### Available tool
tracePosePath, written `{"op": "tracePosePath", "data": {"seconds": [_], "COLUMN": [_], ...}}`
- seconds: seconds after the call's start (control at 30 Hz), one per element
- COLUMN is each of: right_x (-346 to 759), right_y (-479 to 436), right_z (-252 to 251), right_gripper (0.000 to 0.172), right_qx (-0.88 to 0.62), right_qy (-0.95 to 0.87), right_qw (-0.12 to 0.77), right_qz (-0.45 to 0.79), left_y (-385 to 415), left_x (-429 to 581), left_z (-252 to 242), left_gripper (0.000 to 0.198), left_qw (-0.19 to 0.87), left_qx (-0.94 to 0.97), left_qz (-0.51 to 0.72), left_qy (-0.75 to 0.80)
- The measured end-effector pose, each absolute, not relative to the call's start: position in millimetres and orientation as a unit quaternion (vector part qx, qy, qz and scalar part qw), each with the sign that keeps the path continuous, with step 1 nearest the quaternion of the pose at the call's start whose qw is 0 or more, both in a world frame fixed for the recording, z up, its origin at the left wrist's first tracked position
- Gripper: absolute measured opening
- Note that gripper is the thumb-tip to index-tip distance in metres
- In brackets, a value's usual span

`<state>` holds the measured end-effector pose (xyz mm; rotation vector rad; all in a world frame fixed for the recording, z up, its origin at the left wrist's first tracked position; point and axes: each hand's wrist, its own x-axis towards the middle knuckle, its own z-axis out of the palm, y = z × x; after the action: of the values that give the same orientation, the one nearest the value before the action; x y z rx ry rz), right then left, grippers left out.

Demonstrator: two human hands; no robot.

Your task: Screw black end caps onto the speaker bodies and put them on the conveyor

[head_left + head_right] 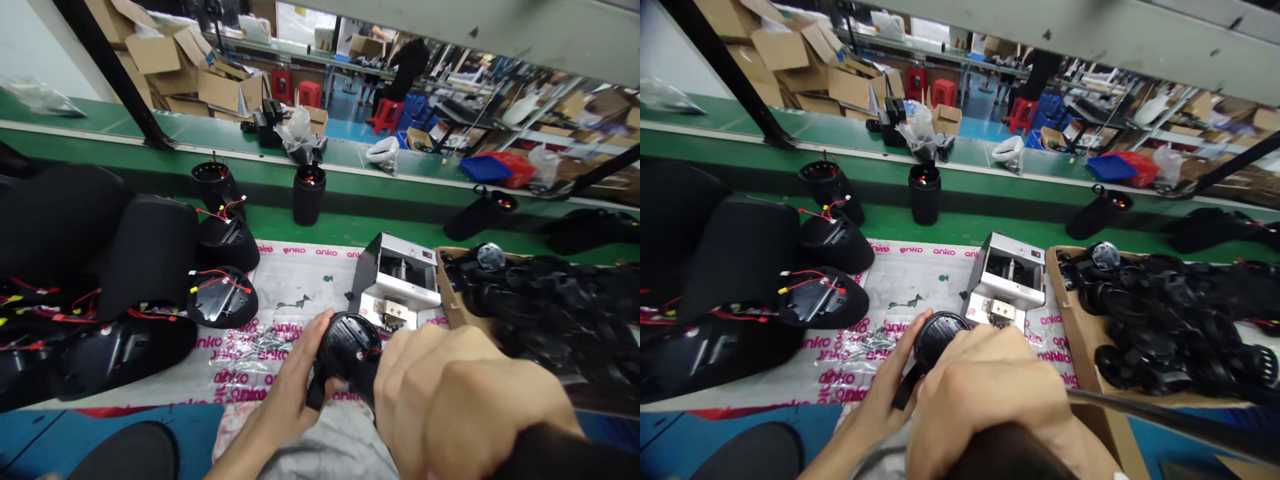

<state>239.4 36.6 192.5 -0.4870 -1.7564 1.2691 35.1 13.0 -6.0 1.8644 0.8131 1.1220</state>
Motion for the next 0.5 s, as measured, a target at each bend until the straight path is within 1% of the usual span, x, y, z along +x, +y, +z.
{"op": "tracePosePath", "data": {"seconds": [0.1,0.2,0.27,0.37,0.47,0.5], "right_x": [236.7,235.4,233.7,230.6,230.1,230.6], "right_y": [40.8,46.8,47.2,42.1,37.9,37.8], "right_z": [191.9,191.5,189.4,184.0,180.0,179.1], "right_gripper": [0.045,0.046,0.047,0.047,0.046,0.044], "right_qx": [-0.214,-0.169,-0.168,-0.2,-0.199,-0.193], "right_qy": [-0.714,-0.727,-0.726,-0.695,-0.665,-0.669], "right_qw": [0.433,0.418,0.417,0.459,0.496,0.49], "right_qz": [0.508,0.517,0.52,0.516,0.521,0.524], "left_y": [13.0,13.1,13.0,12.7,12.6,12.7], "left_x": [36.5,36.9,37.0,37.2,37.0,36.8], "left_z": [-7.8,-9.7,-10.7,-10.0,-6.0,-4.8], "left_gripper": [0.087,0.087,0.087,0.086,0.085,0.085], "left_qw": [0.404,0.408,0.407,0.405,0.406,0.407], "left_qx": [0.731,0.732,0.733,0.732,0.732,0.732], "left_qz": [0.446,0.443,0.443,0.443,0.441,0.438], "left_qy": [0.321,0.319,0.318,0.322,0.325,0.326]}}
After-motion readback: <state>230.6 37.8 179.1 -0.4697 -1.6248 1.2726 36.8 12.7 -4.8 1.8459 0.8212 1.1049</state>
